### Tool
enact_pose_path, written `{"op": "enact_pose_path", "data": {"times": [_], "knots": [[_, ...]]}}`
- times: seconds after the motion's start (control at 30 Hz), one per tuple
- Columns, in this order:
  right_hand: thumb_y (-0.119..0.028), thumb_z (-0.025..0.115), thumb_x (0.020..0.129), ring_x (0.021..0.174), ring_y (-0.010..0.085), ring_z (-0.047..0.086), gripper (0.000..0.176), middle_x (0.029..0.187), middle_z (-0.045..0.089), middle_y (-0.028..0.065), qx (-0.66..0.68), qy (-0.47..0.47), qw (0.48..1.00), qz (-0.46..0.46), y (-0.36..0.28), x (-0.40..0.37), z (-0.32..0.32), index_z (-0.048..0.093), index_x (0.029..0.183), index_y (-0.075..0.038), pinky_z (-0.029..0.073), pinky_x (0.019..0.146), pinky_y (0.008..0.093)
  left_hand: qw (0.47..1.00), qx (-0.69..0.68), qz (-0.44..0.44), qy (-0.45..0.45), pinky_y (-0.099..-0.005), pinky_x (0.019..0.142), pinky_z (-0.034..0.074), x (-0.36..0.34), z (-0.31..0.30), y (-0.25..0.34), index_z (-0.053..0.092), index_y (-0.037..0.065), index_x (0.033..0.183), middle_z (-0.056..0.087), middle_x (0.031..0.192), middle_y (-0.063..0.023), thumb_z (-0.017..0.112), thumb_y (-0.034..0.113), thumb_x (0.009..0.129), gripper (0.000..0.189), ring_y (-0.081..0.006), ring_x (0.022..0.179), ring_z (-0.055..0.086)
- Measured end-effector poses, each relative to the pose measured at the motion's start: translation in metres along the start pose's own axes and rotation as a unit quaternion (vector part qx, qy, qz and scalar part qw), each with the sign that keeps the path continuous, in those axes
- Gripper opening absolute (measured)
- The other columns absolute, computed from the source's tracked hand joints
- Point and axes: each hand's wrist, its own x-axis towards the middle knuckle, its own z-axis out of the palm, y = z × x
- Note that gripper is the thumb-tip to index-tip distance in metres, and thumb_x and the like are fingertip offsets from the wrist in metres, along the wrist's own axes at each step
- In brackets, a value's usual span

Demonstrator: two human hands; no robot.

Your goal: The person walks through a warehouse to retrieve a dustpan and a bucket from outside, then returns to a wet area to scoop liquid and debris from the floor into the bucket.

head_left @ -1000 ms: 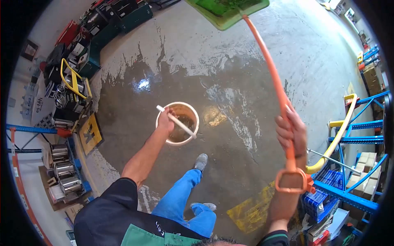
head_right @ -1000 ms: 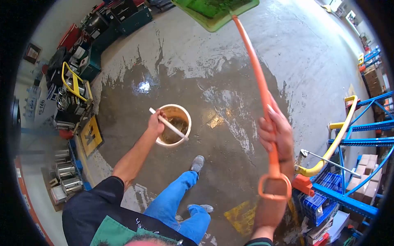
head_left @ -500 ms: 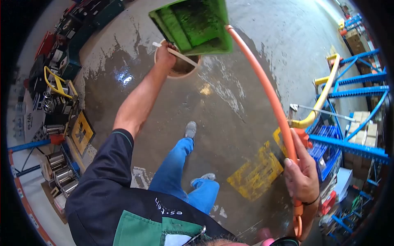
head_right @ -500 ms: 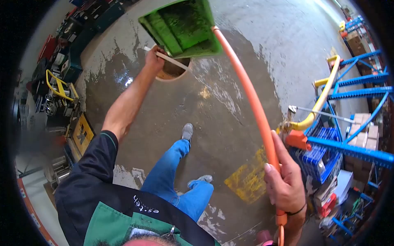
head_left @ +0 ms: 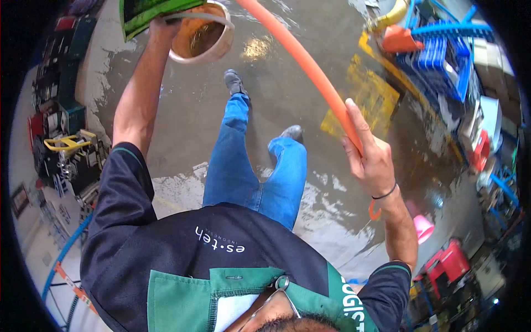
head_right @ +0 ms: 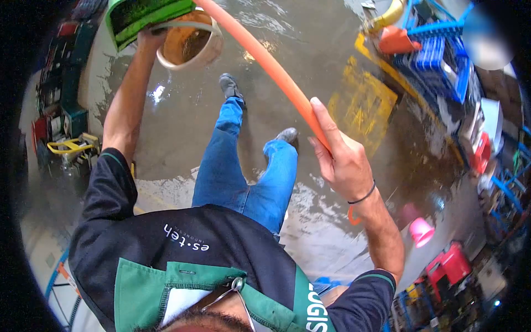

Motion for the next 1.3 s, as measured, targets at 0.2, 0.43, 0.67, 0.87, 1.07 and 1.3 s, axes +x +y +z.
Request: {"op": "enact_pose_path", "data": {"times": [0.2, 0.43, 0.67, 0.87, 1.07, 1.3], "knots": [[-0.010, 0.060, 0.088, 0.065, 0.0251, 0.065, 0.059, 0.095, 0.064, 0.0229, 0.146, 0.015, 0.964, 0.222, 0.002, -0.150, 0.045, 0.036, 0.141, -0.009, 0.049, 0.062, 0.0330, 0.970, -0.064, -0.231, 0.037, -0.0396, 0.076, 0.046, -0.062, -0.116, -0.072, 0.052, 0.005, 0.084, 0.054, 0.075, -0.0069, 0.046, 0.021, 0.090, 0.018, -0.0233, 0.069, 0.053], [-0.015, 0.048, 0.096, 0.045, 0.0024, 0.032, 0.062, 0.064, 0.038, -0.0054, 0.552, 0.132, 0.671, 0.478, -0.059, -0.269, 0.146, 0.016, 0.149, -0.022, 0.032, 0.036, 0.0177, 0.906, 0.220, -0.289, 0.218, -0.0349, 0.056, 0.037, -0.186, -0.133, -0.129, 0.041, 0.012, 0.070, 0.038, 0.059, -0.0018, 0.045, 0.019, 0.087, 0.019, -0.0184, 0.055, 0.041], [-0.022, 0.044, 0.097, 0.042, 0.0039, 0.036, 0.053, 0.064, 0.037, -0.0041, 0.579, 0.286, 0.483, 0.592, -0.013, -0.395, 0.192, 0.023, 0.145, -0.028, 0.033, 0.035, 0.0183, 0.880, 0.302, -0.333, 0.153, -0.0319, 0.047, 0.035, -0.242, -0.243, -0.085, 0.044, 0.017, 0.070, 0.037, 0.054, 0.0034, 0.053, 0.028, 0.088, 0.022, -0.0145, 0.048, 0.040], [-0.020, 0.046, 0.093, 0.041, 0.0028, 0.037, 0.010, 0.058, 0.038, -0.0055, 0.575, 0.304, 0.295, 0.700, 0.126, -0.548, 0.202, 0.044, 0.089, -0.012, 0.031, 0.034, 0.0182, 0.846, 0.432, -0.272, 0.157, -0.0259, 0.046, 0.032, -0.278, -0.275, 0.000, 0.043, 0.020, 0.073, 0.033, 0.056, 0.0073, 0.050, 0.035, 0.092, 0.025, -0.0090, 0.049, 0.036], [-0.012, 0.047, 0.088, 0.040, 0.0044, 0.039, 0.020, 0.052, 0.038, -0.0043, 0.646, 0.216, 0.184, 0.708, 0.256, -0.644, 0.239, 0.039, 0.070, -0.010, 0.034, 0.035, 0.0180, 0.750, 0.580, -0.117, 0.295, -0.0248, 0.042, 0.029, -0.301, -0.329, 0.077, 0.052, 0.021, 0.070, 0.042, 0.056, 0.0072, 0.062, 0.039, 0.086, 0.026, -0.0077, 0.044, 0.037], [-0.012, 0.048, 0.089, 0.041, 0.0035, 0.041, 0.013, 0.054, 0.041, -0.0035, 0.667, 0.169, 0.172, 0.705, 0.306, -0.639, 0.265, 0.041, 0.078, -0.007, 0.035, 0.034, 0.0166, 0.653, 0.639, -0.058, 0.402, -0.0247, 0.039, 0.030, -0.332, -0.334, 0.159, 0.053, 0.020, 0.066, 0.042, 0.051, 0.0066, 0.063, 0.039, 0.084, 0.028, -0.0089, 0.039, 0.038]]}}
